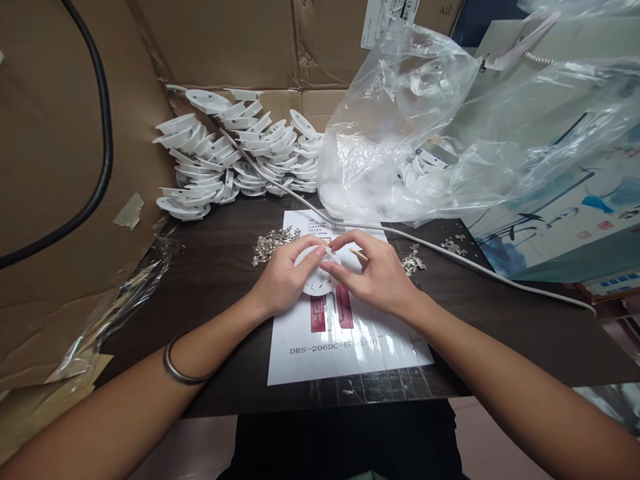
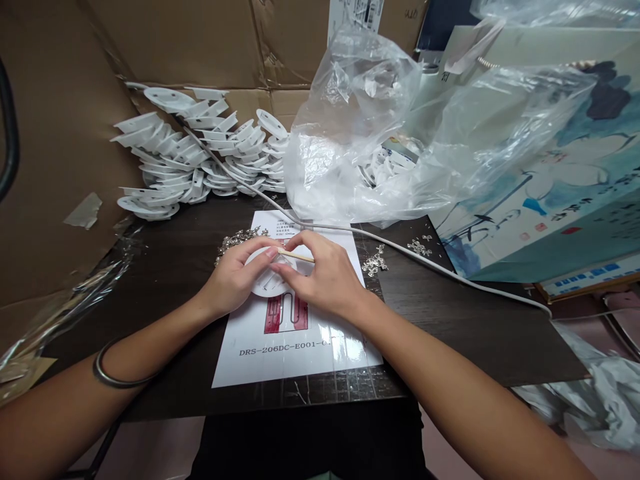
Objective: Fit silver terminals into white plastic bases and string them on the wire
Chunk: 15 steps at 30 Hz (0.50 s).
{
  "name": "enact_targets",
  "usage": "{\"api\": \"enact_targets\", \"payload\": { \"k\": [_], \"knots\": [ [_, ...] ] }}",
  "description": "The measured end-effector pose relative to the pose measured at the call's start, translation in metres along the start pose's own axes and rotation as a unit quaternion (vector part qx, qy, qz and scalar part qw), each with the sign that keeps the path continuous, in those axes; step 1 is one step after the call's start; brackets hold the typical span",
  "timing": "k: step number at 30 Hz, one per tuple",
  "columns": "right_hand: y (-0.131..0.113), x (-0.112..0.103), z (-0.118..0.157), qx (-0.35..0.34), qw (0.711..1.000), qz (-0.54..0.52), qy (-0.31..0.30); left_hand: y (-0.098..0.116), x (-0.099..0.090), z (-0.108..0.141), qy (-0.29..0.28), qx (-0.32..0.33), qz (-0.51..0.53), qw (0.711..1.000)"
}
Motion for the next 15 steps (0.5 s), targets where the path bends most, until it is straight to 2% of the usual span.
{"api": "enact_targets", "payload": {
  "k": [6,11,15],
  "knots": [
    [0.004,-0.002,-0.002,0.039,0.998,0.031,-0.041,-0.002,-0.003,-0.002,0.006,0.000,-0.003,1.000],
    [0.011,0.005,-0.002,0.054,0.993,0.062,-0.082,-0.002,-0.006,-0.002,0.018,0.000,-0.008,1.000],
    [0.012,0.006,-0.003,0.052,0.994,0.073,-0.069,-0.001,-0.007,-0.002,0.028,0.013,-0.012,0.999]
  ]
}}
Point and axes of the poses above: each hand's wrist, its own z-axis away from the middle knuckle, its own x-axis out of the palm, y = z × x, the point moved 7 cm from there along -z, towards the middle knuckle, and after that the axes turned 1 degree about y, right-handed, at the moved point
